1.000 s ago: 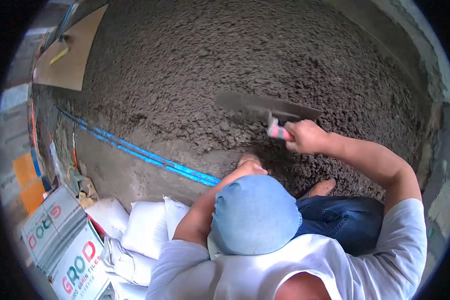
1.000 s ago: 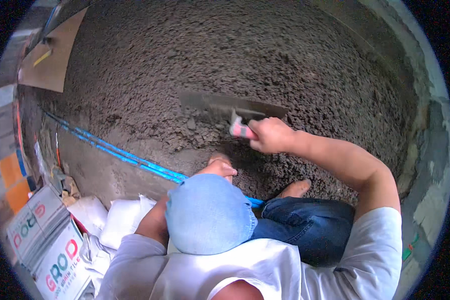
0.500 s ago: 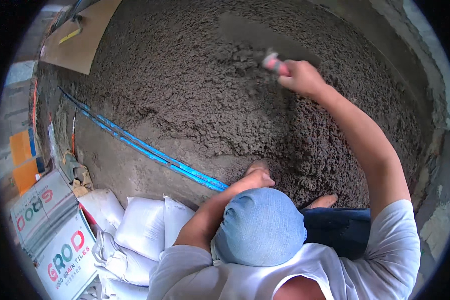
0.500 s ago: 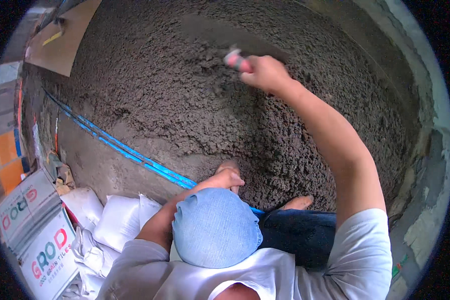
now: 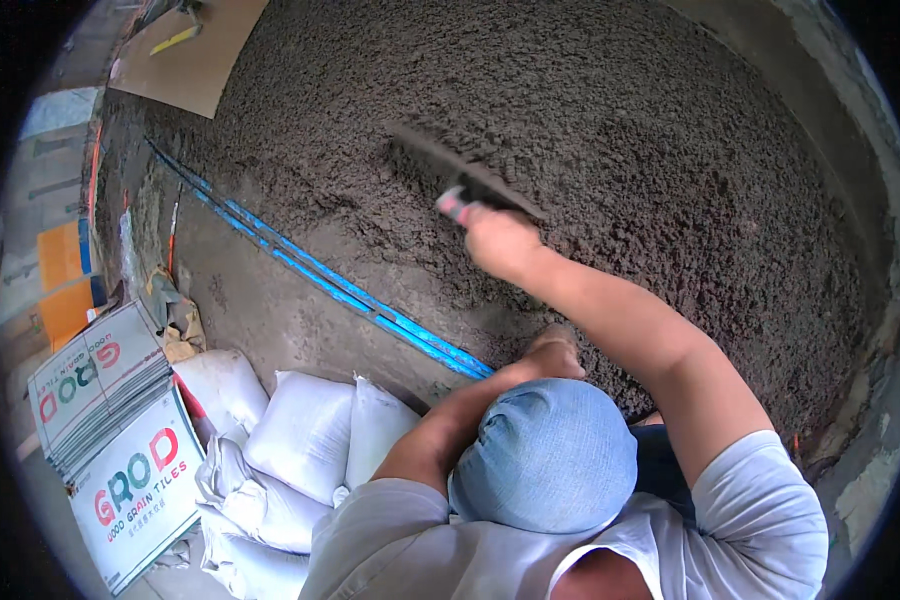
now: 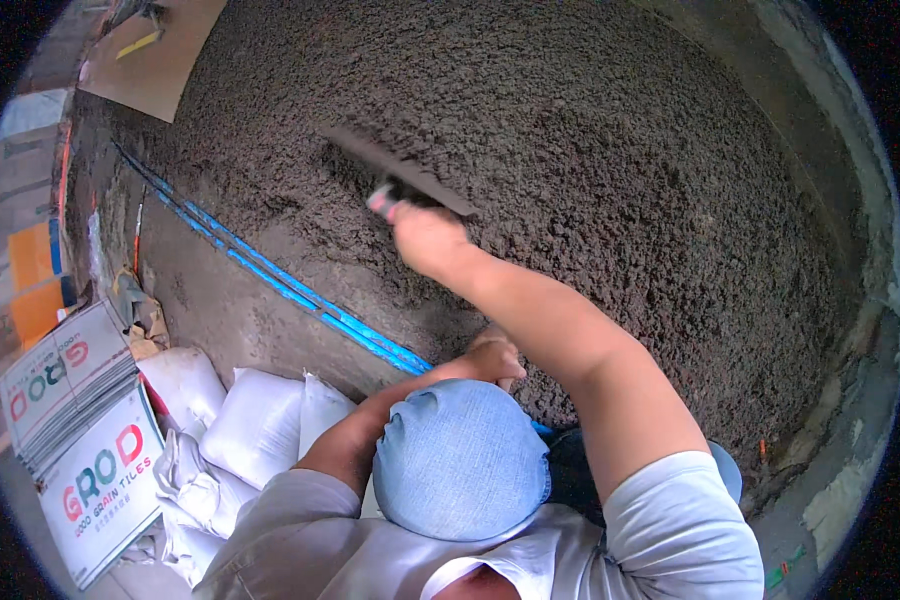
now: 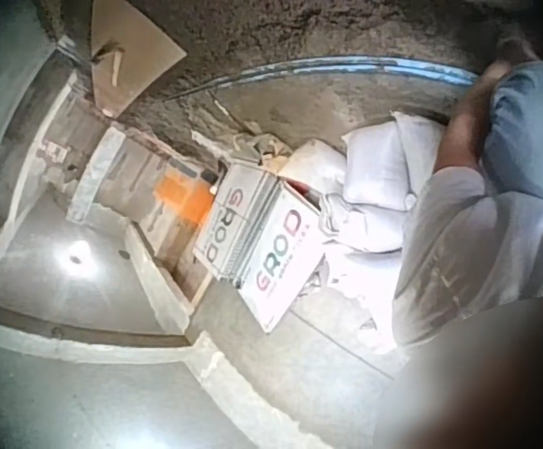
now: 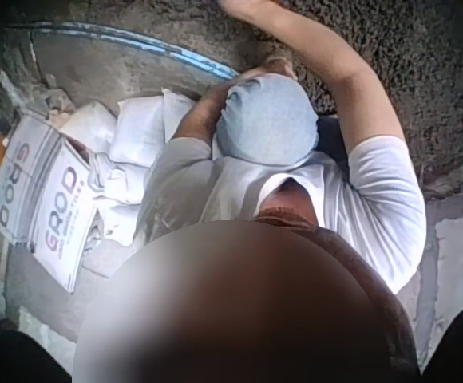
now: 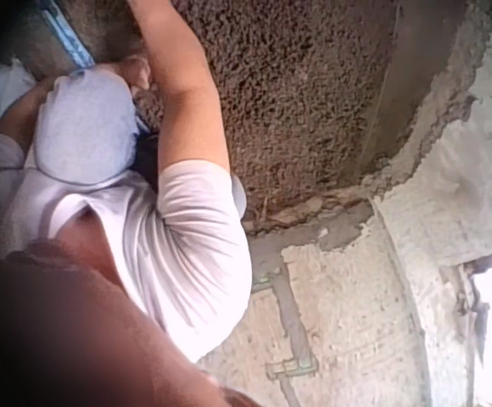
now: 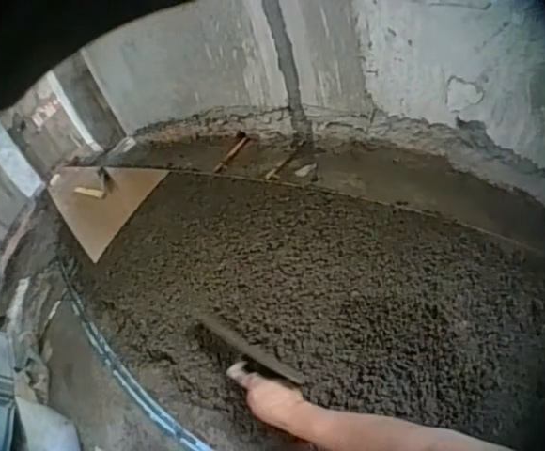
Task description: Leveling a sand and cement mixture on the floor using a notched trowel.
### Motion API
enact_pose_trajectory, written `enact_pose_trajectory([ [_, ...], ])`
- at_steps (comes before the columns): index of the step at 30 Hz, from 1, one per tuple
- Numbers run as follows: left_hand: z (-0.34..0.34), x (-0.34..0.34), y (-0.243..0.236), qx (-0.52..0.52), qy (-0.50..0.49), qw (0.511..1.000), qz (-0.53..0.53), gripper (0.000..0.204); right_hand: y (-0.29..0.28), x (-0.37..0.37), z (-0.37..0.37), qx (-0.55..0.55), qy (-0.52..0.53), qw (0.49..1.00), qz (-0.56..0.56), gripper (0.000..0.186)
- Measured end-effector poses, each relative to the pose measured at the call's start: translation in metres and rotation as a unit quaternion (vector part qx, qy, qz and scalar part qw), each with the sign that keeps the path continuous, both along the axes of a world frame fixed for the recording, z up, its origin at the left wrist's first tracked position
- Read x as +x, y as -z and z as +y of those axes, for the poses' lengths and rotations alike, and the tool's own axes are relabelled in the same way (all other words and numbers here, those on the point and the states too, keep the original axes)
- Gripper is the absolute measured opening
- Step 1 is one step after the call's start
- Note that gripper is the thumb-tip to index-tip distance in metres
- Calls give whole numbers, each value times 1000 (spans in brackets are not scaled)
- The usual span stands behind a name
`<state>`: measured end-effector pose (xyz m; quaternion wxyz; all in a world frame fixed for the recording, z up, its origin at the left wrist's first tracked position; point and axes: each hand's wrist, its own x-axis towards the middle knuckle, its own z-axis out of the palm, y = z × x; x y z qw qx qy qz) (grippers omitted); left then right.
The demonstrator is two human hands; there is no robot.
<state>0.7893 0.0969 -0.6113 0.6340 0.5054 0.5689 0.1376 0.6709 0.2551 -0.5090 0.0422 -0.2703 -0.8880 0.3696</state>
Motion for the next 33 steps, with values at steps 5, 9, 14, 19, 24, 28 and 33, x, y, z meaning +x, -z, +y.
enact_pose_trajectory([
  [5, 11, -14, -35, -122, 61, 990, 33, 40, -46, -2, 12, 25, -115, 993, 10, 22],
  [9, -22, 10, 30, 127, 67, 983, 111, 46, -70, -1, 29, -55, -194, 979, -40, 26],
  [14, 24, 8, -14, -5, 80, 987, -137, 29, -28, -38, 74, -77, -123, 981, -126, 35],
  [19, 3, -25, -57, -72, -60, 975, -200, 33, -56, -92, 90, -156, -35, 984, -76, 39],
  [24, 4, -32, -52, -33, 25, 986, -162, 48, -41, -27, 185, -180, 183, 965, -49, 34],
  [28, -8, -38, -59, -37, -8, 981, -193, 32, -69, -20, 108, -122, 93, 988, 8, 33],
  [33, 20, -34, -49, -78, 52, 988, -124, 18, -60, -71, 56, -136, -43, 988, -63, 36],
])
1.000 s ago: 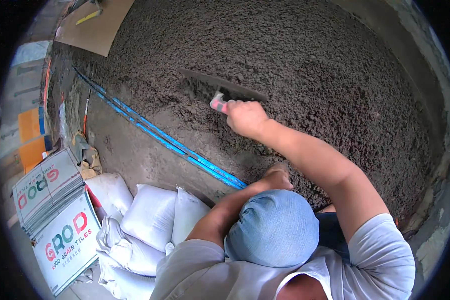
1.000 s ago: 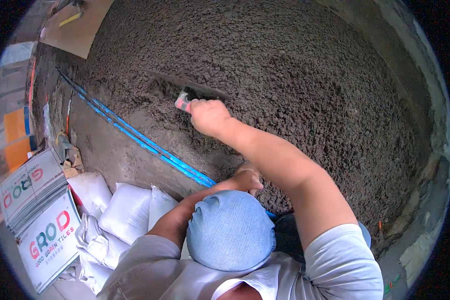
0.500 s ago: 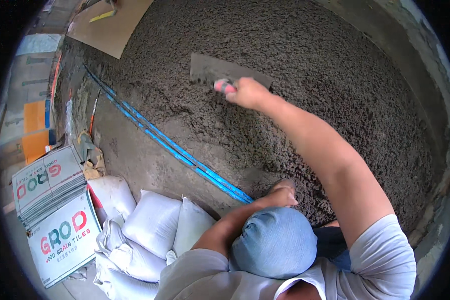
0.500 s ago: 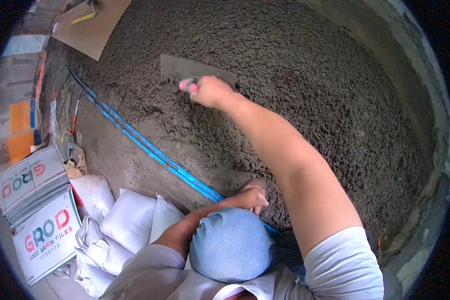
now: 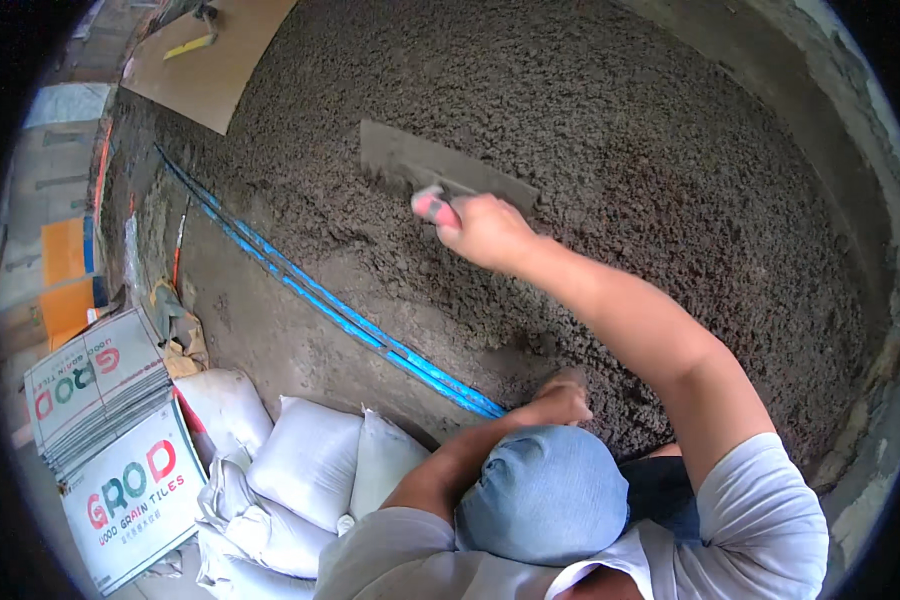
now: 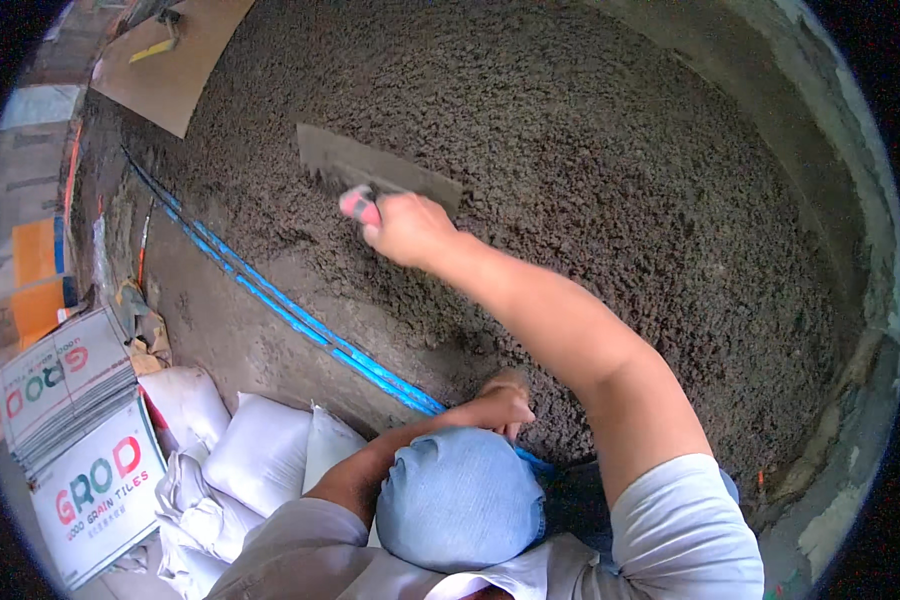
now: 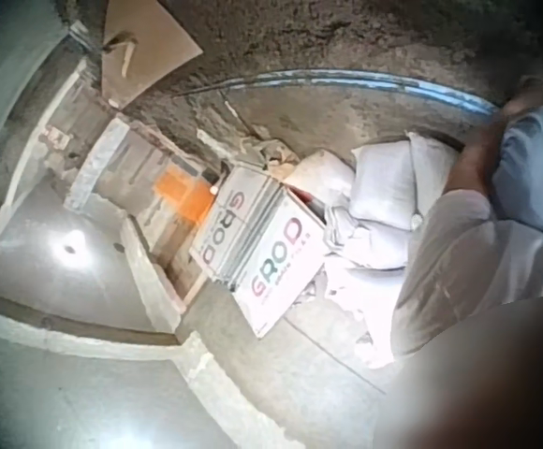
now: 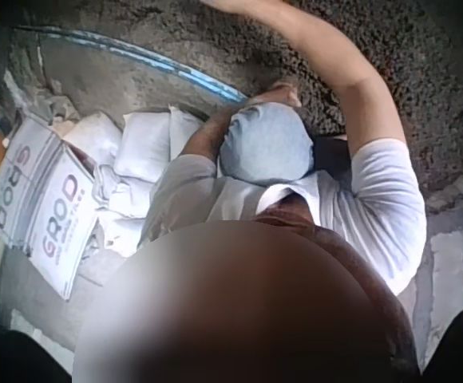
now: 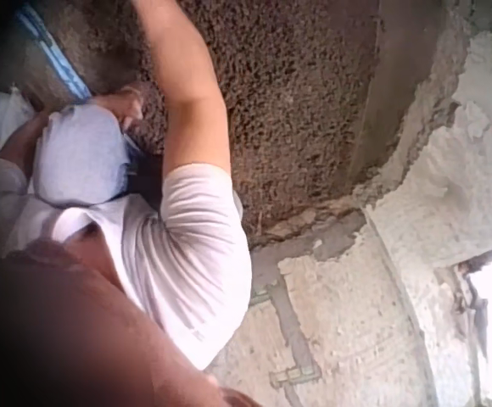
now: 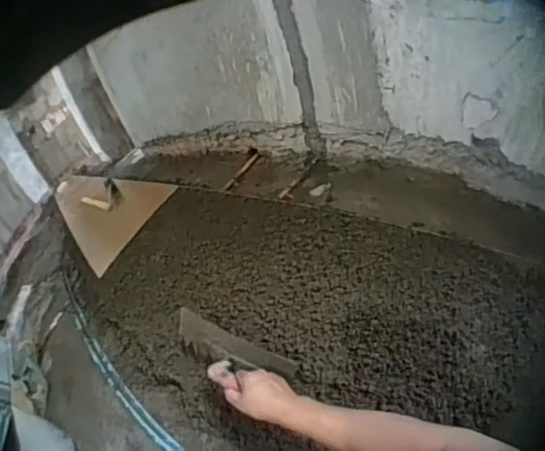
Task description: Leveling a sand and cement mixture on the floor using a notched trowel.
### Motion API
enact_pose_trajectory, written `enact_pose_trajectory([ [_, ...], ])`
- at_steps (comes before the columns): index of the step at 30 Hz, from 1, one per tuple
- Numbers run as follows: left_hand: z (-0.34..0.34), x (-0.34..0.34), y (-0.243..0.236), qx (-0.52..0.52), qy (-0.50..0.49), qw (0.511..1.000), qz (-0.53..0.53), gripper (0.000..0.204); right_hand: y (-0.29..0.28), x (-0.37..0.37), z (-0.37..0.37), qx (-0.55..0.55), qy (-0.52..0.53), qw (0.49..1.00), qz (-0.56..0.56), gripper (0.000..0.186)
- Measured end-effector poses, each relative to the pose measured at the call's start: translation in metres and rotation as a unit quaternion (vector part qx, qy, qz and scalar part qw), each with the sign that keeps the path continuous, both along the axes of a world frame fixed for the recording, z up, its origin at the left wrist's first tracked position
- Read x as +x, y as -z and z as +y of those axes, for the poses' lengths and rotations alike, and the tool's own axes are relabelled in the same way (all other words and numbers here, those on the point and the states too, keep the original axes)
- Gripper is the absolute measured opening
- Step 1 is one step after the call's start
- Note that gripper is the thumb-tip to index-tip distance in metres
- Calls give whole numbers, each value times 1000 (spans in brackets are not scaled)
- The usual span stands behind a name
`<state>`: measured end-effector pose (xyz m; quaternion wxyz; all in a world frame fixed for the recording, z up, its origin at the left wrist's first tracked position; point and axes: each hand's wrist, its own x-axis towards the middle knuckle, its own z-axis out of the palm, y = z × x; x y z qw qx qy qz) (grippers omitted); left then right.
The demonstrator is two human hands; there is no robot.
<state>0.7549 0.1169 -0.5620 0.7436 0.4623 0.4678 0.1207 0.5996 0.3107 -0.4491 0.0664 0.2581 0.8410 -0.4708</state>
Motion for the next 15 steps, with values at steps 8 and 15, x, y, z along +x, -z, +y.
enact_pose_trajectory([
  [8, -16, 6, -9, 19, -78, 996, -32, 22, -16, -2, 62, 73, 123, 990, 17, 34],
  [15, -25, 17, 15, 55, -71, 996, 19, 20, 11, -2, 41, 241, 40, 968, 64, 28],
])
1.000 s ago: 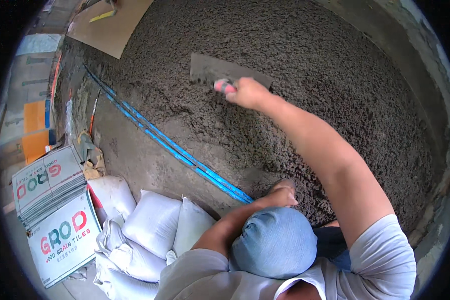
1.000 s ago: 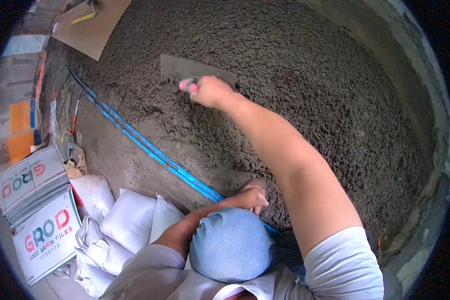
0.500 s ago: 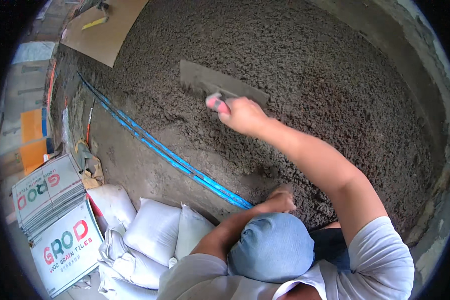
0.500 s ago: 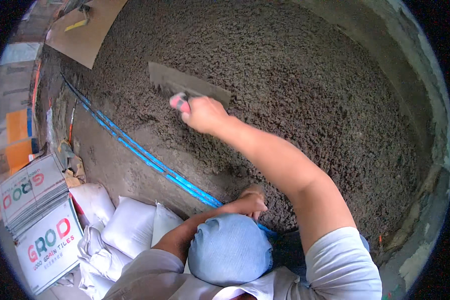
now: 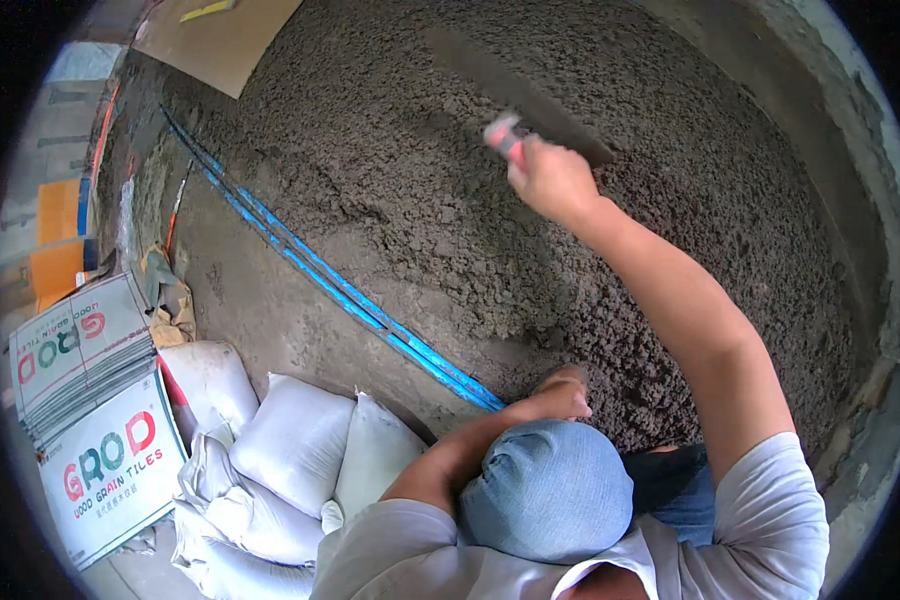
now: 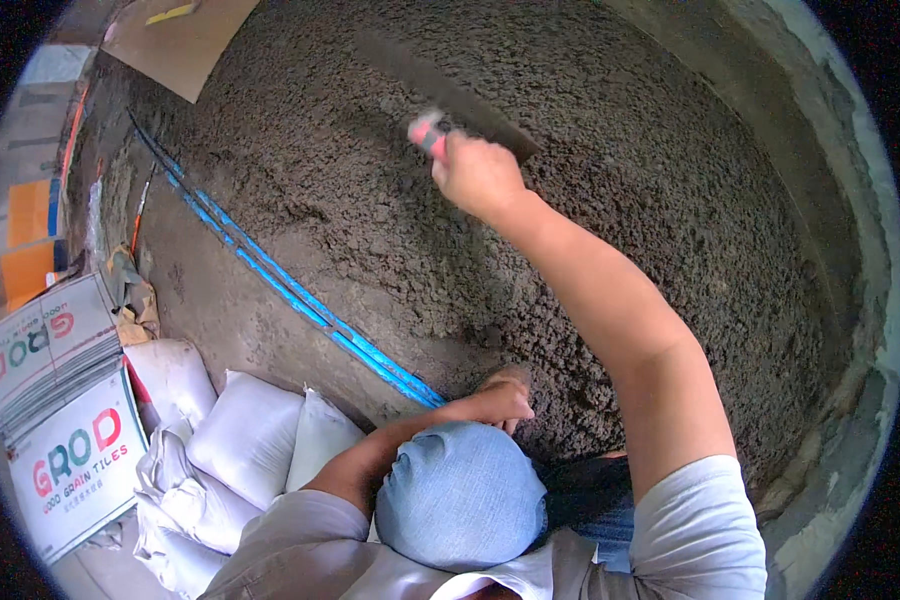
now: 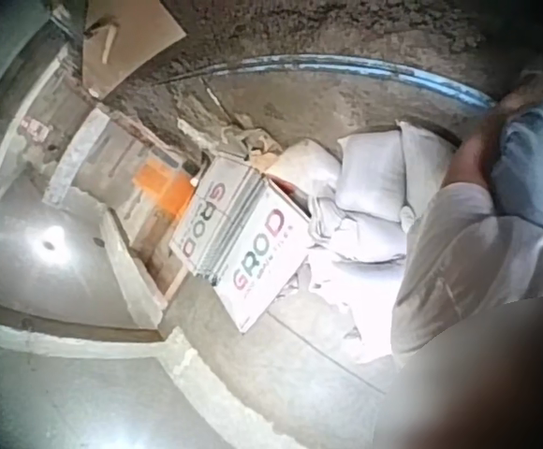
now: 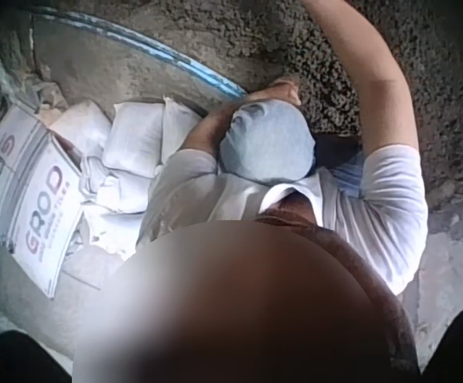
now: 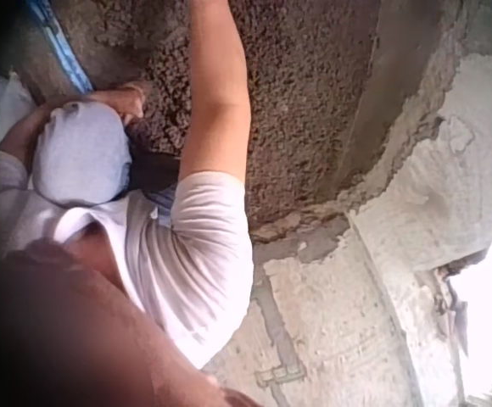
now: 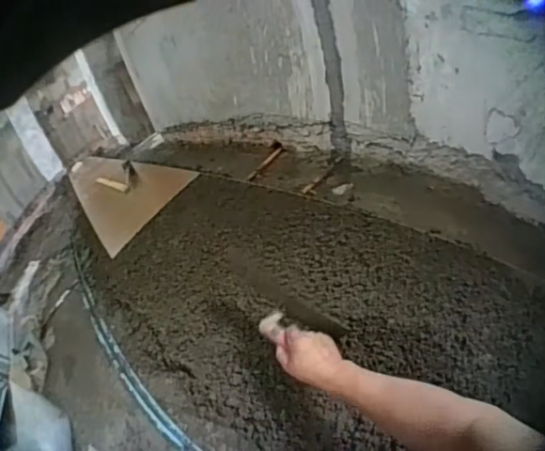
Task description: Leveling a sand and cement mixture on the floor using a notched trowel.
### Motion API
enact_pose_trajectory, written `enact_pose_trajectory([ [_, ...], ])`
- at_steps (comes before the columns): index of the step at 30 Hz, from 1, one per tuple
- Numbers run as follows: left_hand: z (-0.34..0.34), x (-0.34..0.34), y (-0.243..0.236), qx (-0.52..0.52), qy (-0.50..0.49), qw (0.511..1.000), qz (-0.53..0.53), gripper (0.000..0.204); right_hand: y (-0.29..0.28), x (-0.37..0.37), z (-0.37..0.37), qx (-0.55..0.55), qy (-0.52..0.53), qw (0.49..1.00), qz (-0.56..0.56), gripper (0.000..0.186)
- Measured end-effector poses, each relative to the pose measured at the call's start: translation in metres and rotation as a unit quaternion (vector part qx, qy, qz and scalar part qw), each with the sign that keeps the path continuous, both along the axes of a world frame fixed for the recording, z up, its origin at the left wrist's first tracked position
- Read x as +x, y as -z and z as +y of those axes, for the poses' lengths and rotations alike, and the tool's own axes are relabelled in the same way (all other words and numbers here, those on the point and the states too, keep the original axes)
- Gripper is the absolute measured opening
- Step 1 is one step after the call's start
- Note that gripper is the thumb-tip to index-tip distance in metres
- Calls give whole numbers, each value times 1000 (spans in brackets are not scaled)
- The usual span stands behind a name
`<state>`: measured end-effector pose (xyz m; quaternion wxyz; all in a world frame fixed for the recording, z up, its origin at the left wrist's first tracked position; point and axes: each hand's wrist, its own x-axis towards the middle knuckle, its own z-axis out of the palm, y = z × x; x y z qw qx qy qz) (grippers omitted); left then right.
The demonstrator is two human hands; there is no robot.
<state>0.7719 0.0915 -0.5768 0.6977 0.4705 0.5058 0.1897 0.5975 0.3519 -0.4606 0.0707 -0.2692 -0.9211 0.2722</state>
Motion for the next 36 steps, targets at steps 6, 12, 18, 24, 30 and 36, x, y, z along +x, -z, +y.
enact_pose_trajectory([
  [6, 26, -15, -22, 102, 181, 978, 8, 43, 1, 26, -6, -37, 27, 999, 9, 27],
  [12, 18, -23, -24, -40, 134, 986, -87, 46, -20, 32, -20, -95, -27, 993, -65, 27],
  [18, 10, -5, 3, 55, 68, 983, -161, 47, -7, 26, 32, -240, 40, 967, -77, 34],
  [24, -24, 28, 89, -20, 14, 907, -421, 39, 13, 38, 140, -227, 190, 955, -23, 41],
  [30, -4, 5, -6, 143, -97, 979, -108, 37, -4, 95, 123, -239, 192, 952, -5, 35],
  [36, 1, -2, -4, -206, -22, 968, -138, 40, -13, 58, 154, -190, 47, 979, -63, 39],
])
